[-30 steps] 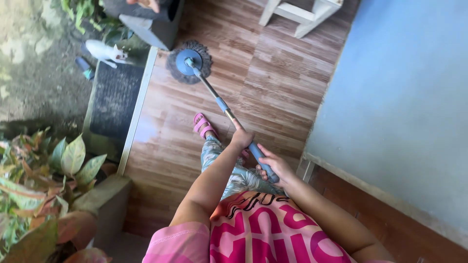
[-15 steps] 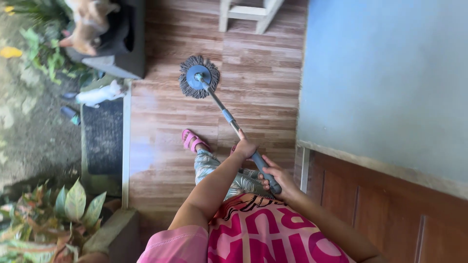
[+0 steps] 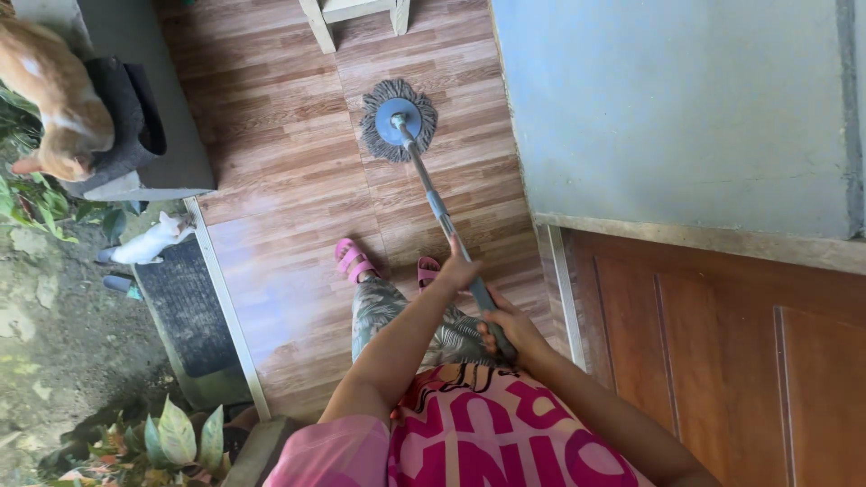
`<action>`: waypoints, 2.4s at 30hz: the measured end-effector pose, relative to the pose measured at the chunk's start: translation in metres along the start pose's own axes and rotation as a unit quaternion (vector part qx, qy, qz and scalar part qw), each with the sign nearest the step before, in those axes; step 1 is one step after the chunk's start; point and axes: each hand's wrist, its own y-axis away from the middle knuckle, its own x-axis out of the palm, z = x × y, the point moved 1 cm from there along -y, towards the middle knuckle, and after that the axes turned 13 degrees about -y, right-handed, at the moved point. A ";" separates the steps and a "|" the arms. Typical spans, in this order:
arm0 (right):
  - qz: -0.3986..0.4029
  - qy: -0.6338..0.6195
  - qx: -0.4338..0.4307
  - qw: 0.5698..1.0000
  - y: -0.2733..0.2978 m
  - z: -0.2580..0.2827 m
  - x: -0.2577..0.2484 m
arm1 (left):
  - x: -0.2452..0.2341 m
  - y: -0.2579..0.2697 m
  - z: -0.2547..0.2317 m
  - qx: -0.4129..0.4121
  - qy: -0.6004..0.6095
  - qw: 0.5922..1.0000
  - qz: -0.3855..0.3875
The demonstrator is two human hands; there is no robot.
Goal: The recorder mops the tiled floor of an entryway area, moving small furniture and stools to reach all spots.
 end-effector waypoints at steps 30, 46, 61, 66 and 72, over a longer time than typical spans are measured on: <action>-0.133 0.513 -0.152 0.834 -0.230 0.121 0.161 | -0.305 0.072 0.157 -0.084 0.093 0.988 -0.092; -0.197 0.611 -0.245 0.726 -0.124 -0.047 -0.123 | -0.111 0.082 0.134 -0.050 0.053 0.997 -0.009; -0.236 0.257 -0.077 0.934 0.038 -0.210 -0.259 | 0.100 0.084 0.120 0.063 -0.134 0.974 0.170; -0.132 0.126 -0.101 0.978 0.028 -0.194 -0.237 | 0.067 0.065 0.149 0.009 -0.106 0.982 0.156; -0.147 0.130 -0.068 0.978 0.004 -0.132 -0.195 | 0.012 0.054 0.156 -0.070 -0.053 0.988 0.125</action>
